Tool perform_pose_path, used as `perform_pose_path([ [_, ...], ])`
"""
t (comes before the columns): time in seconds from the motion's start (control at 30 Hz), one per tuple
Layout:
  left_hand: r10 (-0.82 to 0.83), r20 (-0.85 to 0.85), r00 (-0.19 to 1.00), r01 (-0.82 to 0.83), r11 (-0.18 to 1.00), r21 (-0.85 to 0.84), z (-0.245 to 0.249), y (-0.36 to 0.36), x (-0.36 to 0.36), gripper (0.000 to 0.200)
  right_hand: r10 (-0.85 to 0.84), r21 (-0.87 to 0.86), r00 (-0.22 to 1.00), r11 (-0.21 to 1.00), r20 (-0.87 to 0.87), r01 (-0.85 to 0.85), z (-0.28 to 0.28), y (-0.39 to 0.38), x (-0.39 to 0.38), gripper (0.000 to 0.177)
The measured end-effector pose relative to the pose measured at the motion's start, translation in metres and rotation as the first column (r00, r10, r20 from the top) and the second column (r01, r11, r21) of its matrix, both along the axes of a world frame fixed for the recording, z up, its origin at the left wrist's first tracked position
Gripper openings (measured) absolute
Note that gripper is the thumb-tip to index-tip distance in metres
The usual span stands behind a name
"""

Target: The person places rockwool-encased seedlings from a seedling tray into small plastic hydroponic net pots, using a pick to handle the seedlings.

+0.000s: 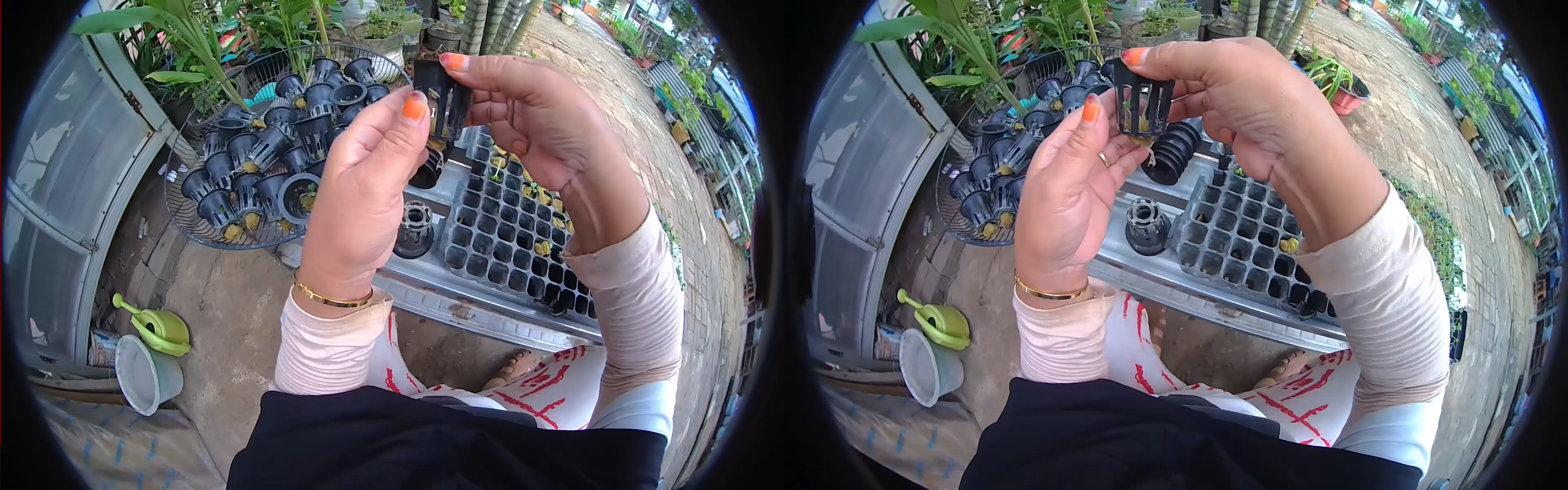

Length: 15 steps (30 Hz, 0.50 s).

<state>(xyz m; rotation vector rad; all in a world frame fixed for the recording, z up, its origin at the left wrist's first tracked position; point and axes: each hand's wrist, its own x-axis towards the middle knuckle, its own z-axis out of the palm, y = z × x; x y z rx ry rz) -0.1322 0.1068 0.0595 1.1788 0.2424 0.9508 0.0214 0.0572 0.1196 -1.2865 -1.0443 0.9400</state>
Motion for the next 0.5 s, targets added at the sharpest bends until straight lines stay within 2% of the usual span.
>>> perform_pose_path([
  [0.07,0.07,0.031,0.997,-0.073,0.995,0.074,0.004,0.009,-0.014,0.063,0.008,-0.012,1.0,1.0,0.01,-0.008,-0.003,0.034,-0.007,0.024],
  [0.13,0.249,0.044,0.968,-0.25,0.967,0.04,0.005,0.015,-0.025,0.069,0.01,-0.023,1.0,1.0,0.017,-0.009,-0.004,0.06,-0.014,0.023],
  [0.17,0.281,0.05,0.958,-0.283,0.957,0.061,0.003,0.022,-0.032,0.075,0.013,-0.023,0.999,1.0,0.048,-0.012,-0.004,0.07,-0.018,0.026],
  [0.33,0.324,0.088,0.942,-0.326,0.945,0.0,0.001,0.038,-0.049,0.079,-0.041,-0.061,0.987,0.997,0.156,0.051,-0.038,0.144,-0.021,0.031],
  [0.4,0.325,0.066,0.943,-0.326,0.945,-0.01,0.0,0.04,-0.049,0.078,-0.124,-0.114,0.944,0.98,0.305,0.166,-0.046,0.159,-0.024,0.032],
  [0.47,0.321,0.055,0.945,-0.321,0.947,-0.011,-0.001,0.04,-0.048,0.078,-0.115,-0.139,0.931,0.975,0.346,0.172,-0.044,0.16,-0.026,0.035],
  [0.5,0.32,0.045,0.946,-0.32,0.947,-0.009,-0.001,0.041,-0.047,0.078,-0.068,-0.177,0.837,0.965,0.543,0.193,-0.042,0.163,-0.028,0.04],
])
